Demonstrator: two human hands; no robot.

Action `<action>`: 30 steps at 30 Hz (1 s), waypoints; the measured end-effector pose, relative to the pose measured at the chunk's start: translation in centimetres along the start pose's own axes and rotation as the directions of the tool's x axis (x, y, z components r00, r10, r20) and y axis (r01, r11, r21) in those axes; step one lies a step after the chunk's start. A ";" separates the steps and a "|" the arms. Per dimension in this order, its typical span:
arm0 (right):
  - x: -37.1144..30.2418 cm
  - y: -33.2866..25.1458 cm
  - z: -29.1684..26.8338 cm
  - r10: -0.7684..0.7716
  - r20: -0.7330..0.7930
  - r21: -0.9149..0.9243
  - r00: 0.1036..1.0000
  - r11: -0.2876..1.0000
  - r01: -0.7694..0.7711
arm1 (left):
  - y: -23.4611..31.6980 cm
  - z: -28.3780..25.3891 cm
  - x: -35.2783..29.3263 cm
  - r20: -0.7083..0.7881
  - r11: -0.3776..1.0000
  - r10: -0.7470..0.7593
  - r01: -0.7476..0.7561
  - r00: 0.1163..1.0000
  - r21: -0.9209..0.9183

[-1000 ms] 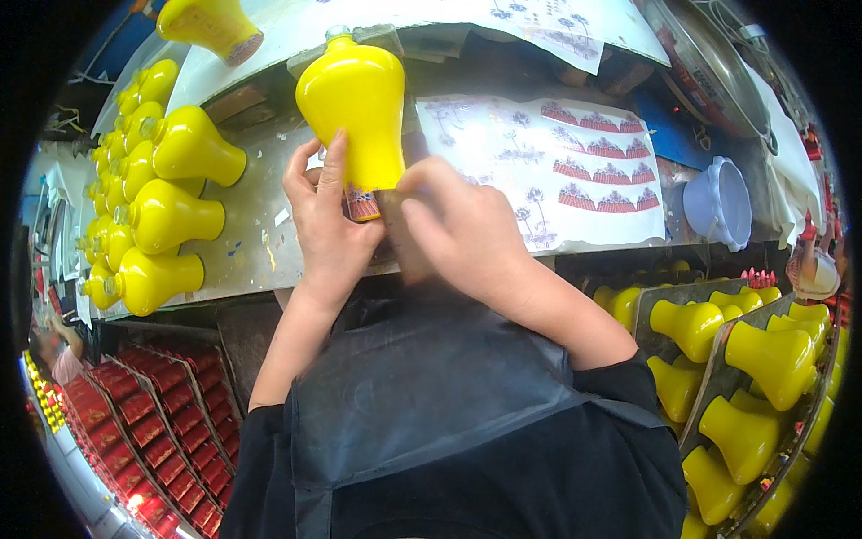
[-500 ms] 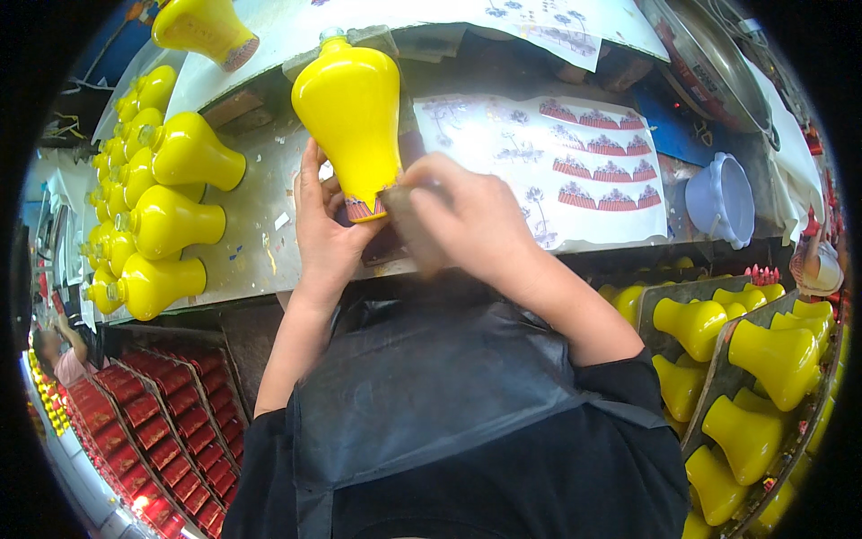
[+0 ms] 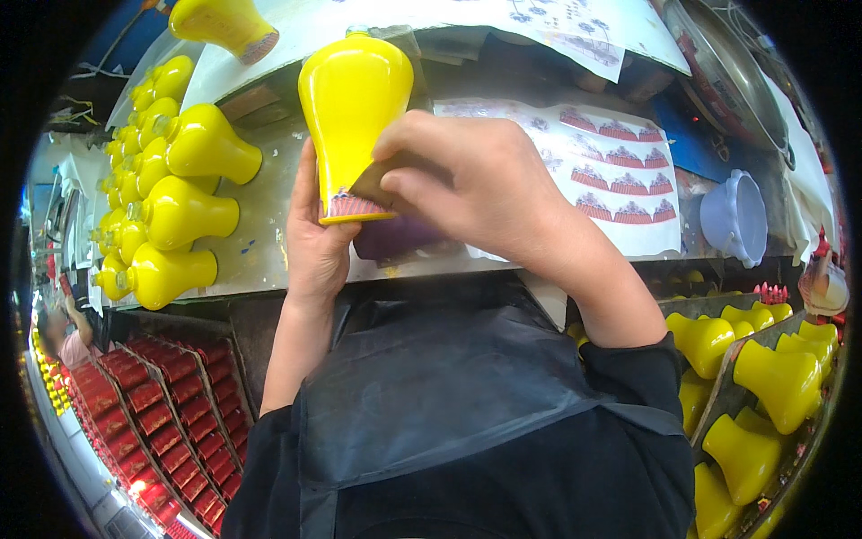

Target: The person applies decorative paper labels to yellow ceramic vases. They peel a label from a sheet, wrap it around the base of a vase, smooth it with their fingers, and use a small tool to press the edges. The labeled vases are placed on a metal workbench next to other finished units.

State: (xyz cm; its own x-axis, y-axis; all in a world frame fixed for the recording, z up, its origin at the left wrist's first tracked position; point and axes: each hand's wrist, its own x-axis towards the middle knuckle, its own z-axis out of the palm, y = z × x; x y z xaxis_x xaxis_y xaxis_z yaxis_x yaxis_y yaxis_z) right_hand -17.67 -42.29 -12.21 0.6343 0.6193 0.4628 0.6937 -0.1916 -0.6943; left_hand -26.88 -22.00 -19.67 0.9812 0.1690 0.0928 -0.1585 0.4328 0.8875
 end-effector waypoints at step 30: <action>4.7 -2.0 0.6 -0.250 -0.025 -0.283 0.968 0.931 0.233 | 1.3 0.8 -0.4 -0.056 0.987 -0.094 0.086 0.994 -0.138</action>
State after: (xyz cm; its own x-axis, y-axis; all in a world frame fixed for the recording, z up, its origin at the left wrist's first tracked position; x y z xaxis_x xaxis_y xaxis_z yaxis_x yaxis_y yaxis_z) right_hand -16.26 -38.60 -9.00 0.4494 0.6280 0.6353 0.8895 -0.2494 -0.3828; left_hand -27.39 -22.17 -18.18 0.9841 0.1769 -0.0165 -0.0876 0.5637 0.8213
